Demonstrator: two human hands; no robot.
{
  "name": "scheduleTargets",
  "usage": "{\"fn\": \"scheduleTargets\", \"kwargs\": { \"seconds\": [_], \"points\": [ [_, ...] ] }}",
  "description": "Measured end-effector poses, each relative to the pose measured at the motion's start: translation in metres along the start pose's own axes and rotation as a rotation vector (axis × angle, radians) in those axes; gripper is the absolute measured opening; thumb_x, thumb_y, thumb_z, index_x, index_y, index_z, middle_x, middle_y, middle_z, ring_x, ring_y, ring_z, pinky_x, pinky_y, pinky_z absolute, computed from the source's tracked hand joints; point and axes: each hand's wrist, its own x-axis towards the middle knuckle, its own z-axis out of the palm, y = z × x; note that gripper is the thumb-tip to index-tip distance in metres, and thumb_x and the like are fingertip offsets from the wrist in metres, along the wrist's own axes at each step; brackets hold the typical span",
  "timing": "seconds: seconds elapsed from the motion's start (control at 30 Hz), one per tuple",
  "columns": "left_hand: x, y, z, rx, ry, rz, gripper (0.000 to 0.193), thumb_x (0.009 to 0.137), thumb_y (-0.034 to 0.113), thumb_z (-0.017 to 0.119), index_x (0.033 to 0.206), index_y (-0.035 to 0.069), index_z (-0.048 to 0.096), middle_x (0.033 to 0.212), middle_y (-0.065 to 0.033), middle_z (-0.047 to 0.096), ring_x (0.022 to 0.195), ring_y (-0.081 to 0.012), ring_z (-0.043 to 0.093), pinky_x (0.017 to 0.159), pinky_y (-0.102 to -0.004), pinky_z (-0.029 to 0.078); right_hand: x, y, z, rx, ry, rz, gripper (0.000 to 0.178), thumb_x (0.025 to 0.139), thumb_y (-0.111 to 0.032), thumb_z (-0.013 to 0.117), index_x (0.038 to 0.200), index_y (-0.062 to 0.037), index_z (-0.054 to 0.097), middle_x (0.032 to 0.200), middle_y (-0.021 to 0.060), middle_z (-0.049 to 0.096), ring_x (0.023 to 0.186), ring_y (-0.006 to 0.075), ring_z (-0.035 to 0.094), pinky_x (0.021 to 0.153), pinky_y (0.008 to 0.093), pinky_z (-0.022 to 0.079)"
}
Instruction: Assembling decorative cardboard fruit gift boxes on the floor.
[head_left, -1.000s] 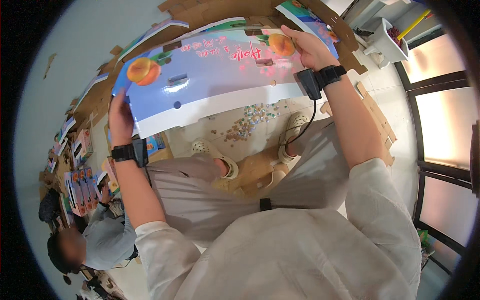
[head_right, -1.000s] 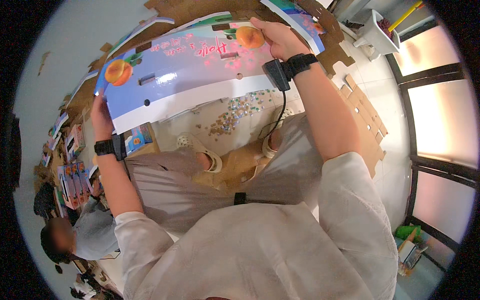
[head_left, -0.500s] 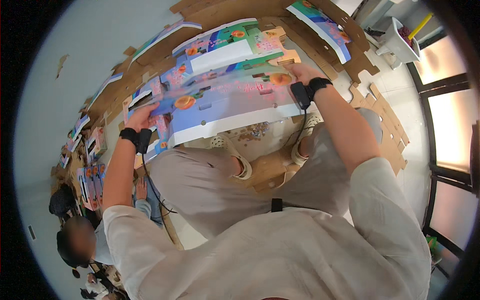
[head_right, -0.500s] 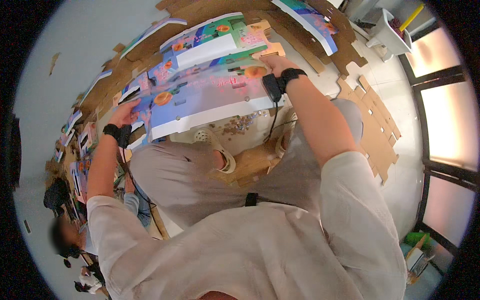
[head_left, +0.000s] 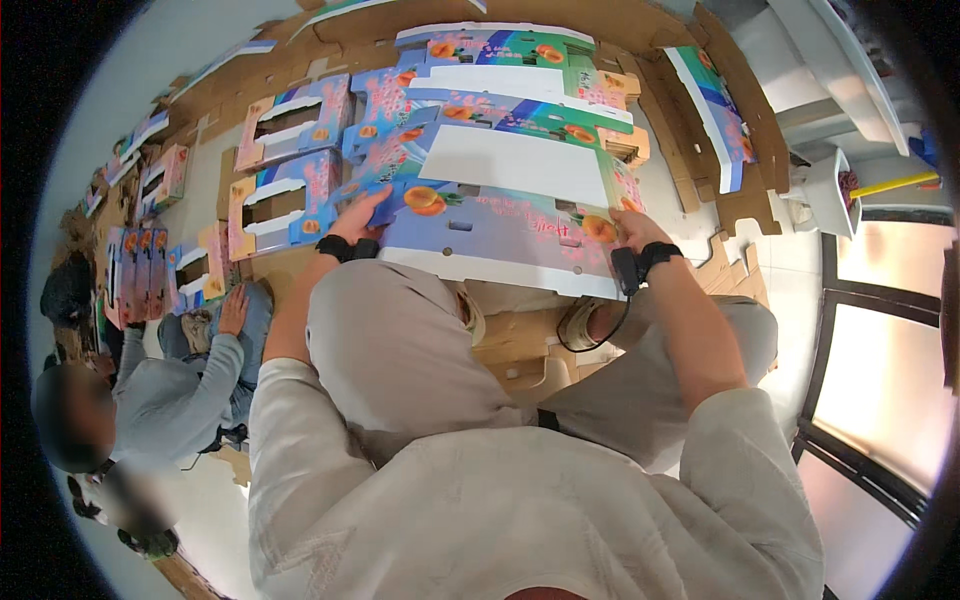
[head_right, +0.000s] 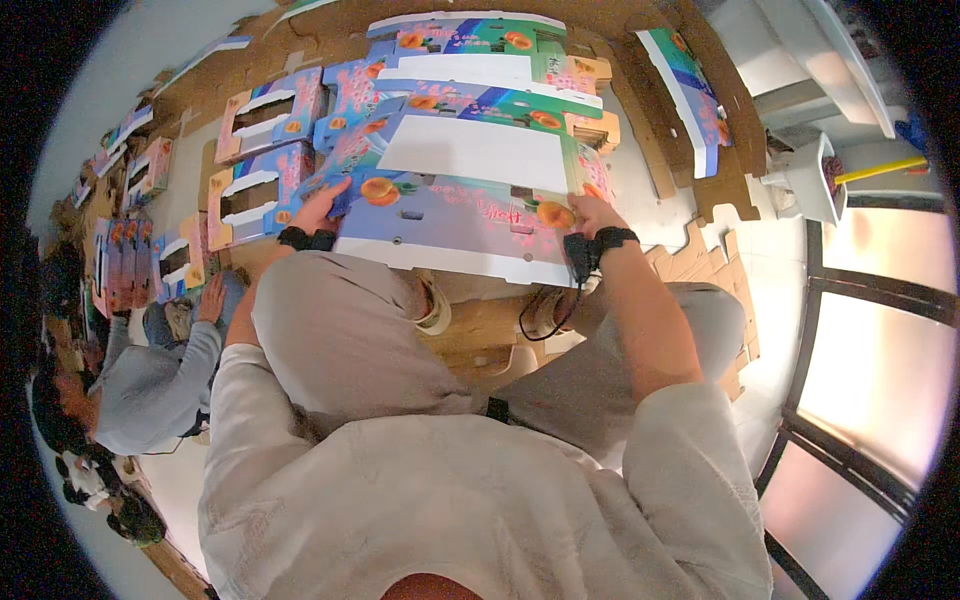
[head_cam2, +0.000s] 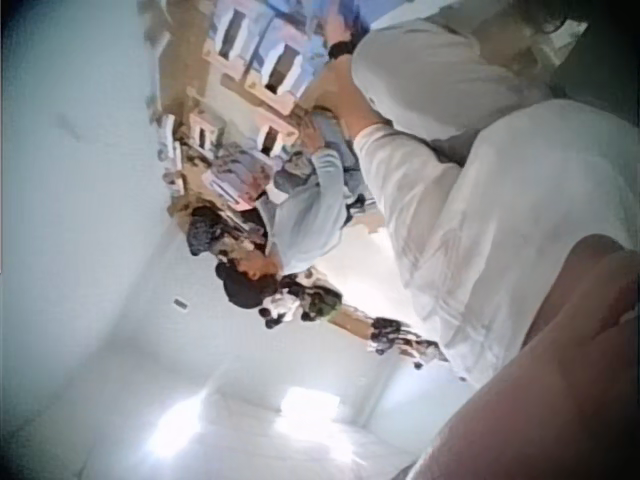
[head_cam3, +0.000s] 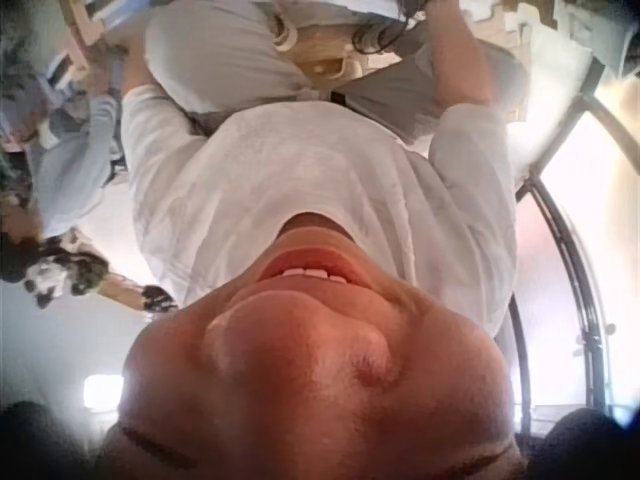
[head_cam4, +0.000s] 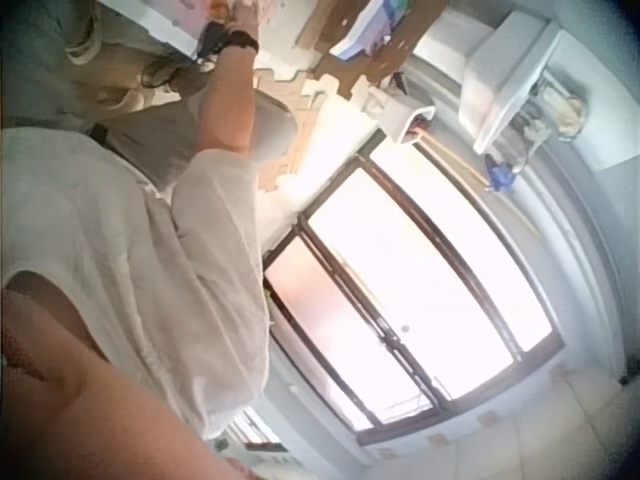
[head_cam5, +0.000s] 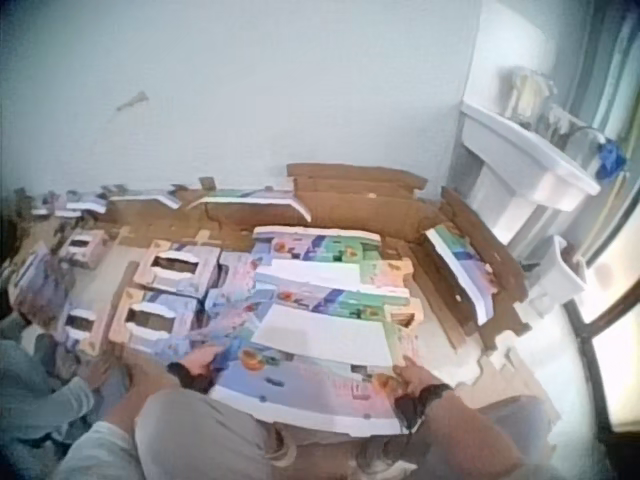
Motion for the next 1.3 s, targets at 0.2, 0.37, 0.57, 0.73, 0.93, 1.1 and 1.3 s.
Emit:
{"fn": "scheduleTargets", "kwargs": {
  "seconds": [0.2,0.37,0.57,0.73,0.93,1.1,1.3],
  "points": [
    [-0.001,-0.019,0.015,0.071,0.180,-0.061,0.046,0.095,0.025,0.081,0.134,0.014,0.058,0.126,-0.0046,0.067,0.111,-0.0238,0.068,0.083,-0.0450,0.061,-0.032,0.000,0.009,-0.017,-0.007,-0.095,0.030,0.109,-0.025,0.060,0.126,-0.0005,0.057,0.107,0.0125,0.068,0.078,0.0267,0.069,0.059,0.0437,0.060],
    [-0.022,-0.005,0.034,0.052,0.148,0.212,0.051,0.095,0.016,0.079,0.140,0.006,0.056,0.126,-0.0059,0.067,0.113,-0.0222,0.067,0.089,-0.0419,0.059,-0.042,-0.003,0.018,0.123,0.020,-0.210,0.039,0.111,-0.029,0.056,0.130,0.0047,0.058,0.116,0.0130,0.070,0.096,0.0261,0.073,0.081,0.0403,0.063],
    [-0.037,0.017,0.034,0.102,0.161,0.444,0.045,0.097,0.013,0.077,0.136,0.000,0.059,0.124,-0.0053,0.069,0.111,-0.0167,0.065,0.096,-0.0328,0.054,-0.075,-0.035,0.024,0.115,-0.092,-0.449,0.039,0.113,-0.028,0.053,0.129,0.0072,0.057,0.116,0.0135,0.071,0.103,0.0259,0.073,0.089,0.0423,0.062],
    [-0.038,0.037,0.036,0.057,0.175,0.583,0.046,0.097,0.016,0.078,0.136,0.000,0.060,0.124,-0.0061,0.069,0.110,-0.0157,0.065,0.097,-0.0327,0.052,-0.102,-0.065,0.046,0.073,-0.116,-0.683,0.038,0.110,-0.033,0.061,0.113,0.0044,0.066,0.098,0.0063,0.069,0.082,0.0148,0.067,0.072,0.0307,0.055],
    [-0.029,0.094,0.046,0.140,0.224,0.679,0.049,0.097,0.023,0.078,0.135,-0.002,0.061,0.124,-0.0073,0.070,0.113,-0.0169,0.064,0.100,-0.0333,0.050,-0.114,-0.129,0.051,0.052,-0.080,-0.757,0.037,0.109,-0.034,0.062,0.113,0.0025,0.067,0.097,0.0051,0.068,0.082,0.0143,0.066,0.072,0.0310,0.054],
    [-0.009,0.113,0.050,0.027,0.170,0.713,0.059,0.097,0.022,0.076,0.145,-0.004,0.052,0.133,-0.0093,0.066,0.117,-0.0202,0.064,0.103,-0.0336,0.050,-0.077,-0.148,0.047,0.052,-0.104,-0.635,0.041,0.110,-0.035,0.059,0.126,0.0032,0.064,0.118,0.0108,0.069,0.106,0.0213,0.069,0.089,0.0397,0.058],
    [0.058,0.074,0.025,0.015,0.264,0.346,0.050,0.098,0.016,0.075,0.142,0.005,0.055,0.130,-0.0093,0.067,0.113,-0.0238,0.068,0.093,-0.0430,0.058,0.026,-0.111,0.057,-0.181,0.116,-0.367,0.038,0.105,-0.036,0.067,0.119,-0.0008,0.066,0.103,0.0062,0.069,0.088,0.0196,0.065,0.072,0.0368,0.054]
  ]
}}
